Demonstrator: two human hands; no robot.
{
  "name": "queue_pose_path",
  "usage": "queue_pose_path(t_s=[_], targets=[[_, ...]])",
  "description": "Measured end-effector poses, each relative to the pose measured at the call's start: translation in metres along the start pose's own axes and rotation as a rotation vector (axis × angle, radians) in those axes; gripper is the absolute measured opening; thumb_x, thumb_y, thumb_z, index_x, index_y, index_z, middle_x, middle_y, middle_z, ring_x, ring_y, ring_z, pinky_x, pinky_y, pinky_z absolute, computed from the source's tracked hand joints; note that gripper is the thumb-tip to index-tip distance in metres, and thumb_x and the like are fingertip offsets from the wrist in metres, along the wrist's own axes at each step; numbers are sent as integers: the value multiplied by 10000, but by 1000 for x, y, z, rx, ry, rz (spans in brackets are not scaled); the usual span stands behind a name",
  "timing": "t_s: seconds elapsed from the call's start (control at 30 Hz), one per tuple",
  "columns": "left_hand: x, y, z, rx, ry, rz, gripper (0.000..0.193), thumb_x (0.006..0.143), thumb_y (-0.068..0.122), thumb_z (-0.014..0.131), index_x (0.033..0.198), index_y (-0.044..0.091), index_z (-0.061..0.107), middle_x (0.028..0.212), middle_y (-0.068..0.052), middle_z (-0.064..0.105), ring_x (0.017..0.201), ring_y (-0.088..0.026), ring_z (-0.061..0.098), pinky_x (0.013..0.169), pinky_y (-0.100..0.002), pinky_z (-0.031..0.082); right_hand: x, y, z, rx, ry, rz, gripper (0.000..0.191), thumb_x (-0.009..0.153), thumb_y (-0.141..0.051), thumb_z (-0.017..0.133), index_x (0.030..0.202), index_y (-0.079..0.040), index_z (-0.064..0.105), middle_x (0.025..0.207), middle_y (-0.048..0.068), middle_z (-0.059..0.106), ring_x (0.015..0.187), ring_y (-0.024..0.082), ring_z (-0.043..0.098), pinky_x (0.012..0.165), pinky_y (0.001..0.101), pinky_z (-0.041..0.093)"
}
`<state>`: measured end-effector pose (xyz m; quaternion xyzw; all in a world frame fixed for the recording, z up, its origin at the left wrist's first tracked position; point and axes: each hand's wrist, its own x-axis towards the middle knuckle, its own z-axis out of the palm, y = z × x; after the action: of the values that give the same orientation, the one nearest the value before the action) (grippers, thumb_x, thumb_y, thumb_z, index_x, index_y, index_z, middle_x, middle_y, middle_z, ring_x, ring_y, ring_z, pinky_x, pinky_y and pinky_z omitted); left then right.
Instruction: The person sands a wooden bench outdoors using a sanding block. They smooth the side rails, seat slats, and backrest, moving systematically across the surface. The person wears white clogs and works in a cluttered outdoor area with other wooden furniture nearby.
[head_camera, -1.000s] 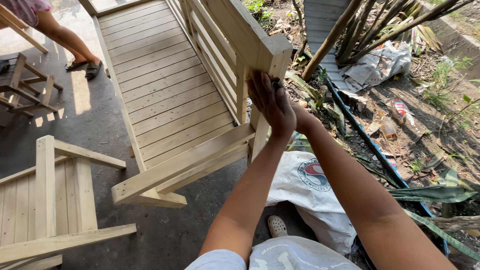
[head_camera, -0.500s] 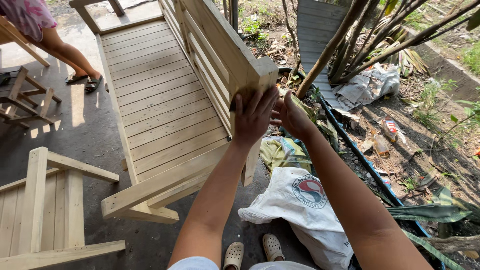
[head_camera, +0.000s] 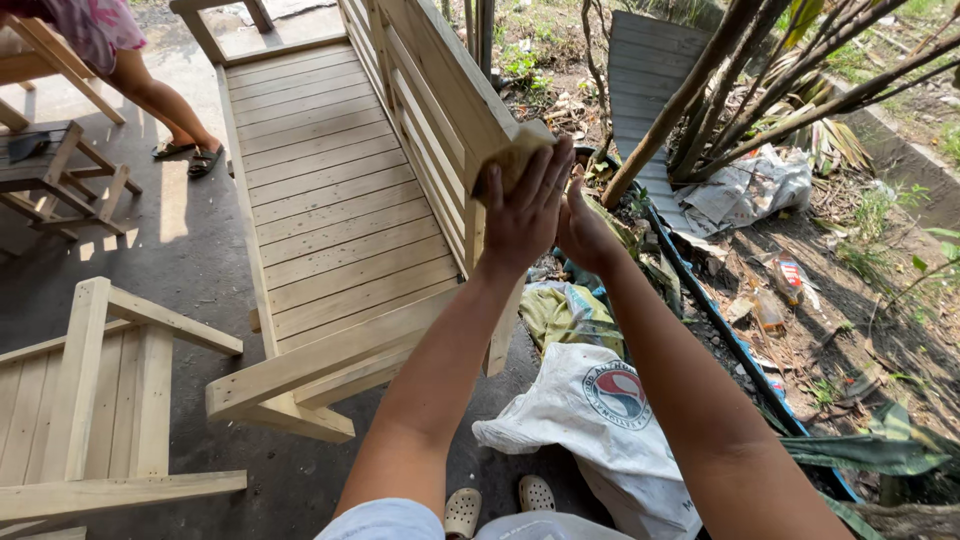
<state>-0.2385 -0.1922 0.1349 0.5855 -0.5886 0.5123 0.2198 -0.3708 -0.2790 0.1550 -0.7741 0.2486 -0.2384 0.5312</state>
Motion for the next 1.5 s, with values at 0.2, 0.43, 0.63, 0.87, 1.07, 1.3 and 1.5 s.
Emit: queue_pose_path(t_s=[0.2, 0.43, 0.63, 0.87, 1.07, 1.3, 1.5], targets=[[-9, -4, -9, -18, -45, 153, 477, 1165, 276, 404, 1626, 164, 458, 1738, 11, 259, 1603, -169, 222, 1299, -592, 45, 3, 5, -7, 660, -151, 193, 988, 939, -748, 81, 1453, -20, 510, 1392, 144, 625, 1286, 277, 587, 1158, 474, 403], [10, 1, 2, -44, 9, 5, 454, 1173, 293, 417, 1602, 183, 516, 1718, 19, 299, 1603, -180, 199, 1285, -610, 62, 7, 20, -8, 728, -97, 166, 987, 1005, -751, 67, 1349, 35, 553, 1291, 203, 642, 1264, 354, 586, 1140, 559, 410], [-13, -3, -10, -111, 0, 57, 458, 1143, 332, 435, 1567, 203, 553, 1714, 32, 305, 1590, -173, 188, 1285, -615, 79, 2, 23, -7, 698, -73, 205, 986, 952, -755, 75, 1396, -16, 554, 1323, 165, 646, 1275, 327, 601, 1121, 512, 421], [-27, -4, 30, -170, -52, 88, 472, 1178, 306, 435, 1634, 208, 508, 1739, 27, 257, 1616, -171, 167, 1303, -603, 40, 5, 48, -2, 865, -24, 222, 961, 970, -756, 99, 1462, -56, 536, 1376, 116, 647, 1287, 309, 584, 1140, 511, 410], [-134, 6, 22, -70, -178, 355, 491, 1134, 367, 398, 1595, 235, 504, 1722, 37, 283, 1608, -124, 133, 1288, -598, 29, -20, 84, 17, 682, -53, 244, 989, 962, -768, 90, 1475, -51, 539, 1482, 155, 586, 1313, 323, 557, 1150, 515, 394], [-110, 0, 27, -81, -50, 230, 489, 1230, 341, 398, 1685, 161, 403, 1784, 11, 170, 1636, -164, 59, 1332, -571, -23, -46, 109, 48, 594, -67, 445, 920, 911, -762, 117, 1538, -156, 411, 1632, 74, 411, 1525, 295, 353, 1179, 528, 316], [-146, 28, 27, 67, -263, 425, 611, 1080, 276, 410, 1654, 80, 333, 1748, 4, 215, 1617, -129, 108, 1244, -437, 10, -57, 142, 56, 530, -36, 553, 957, 904, -787, 175, 1578, -139, 378, 1612, 109, 442, 1516, 284, 366, 1179, 519, 323]])
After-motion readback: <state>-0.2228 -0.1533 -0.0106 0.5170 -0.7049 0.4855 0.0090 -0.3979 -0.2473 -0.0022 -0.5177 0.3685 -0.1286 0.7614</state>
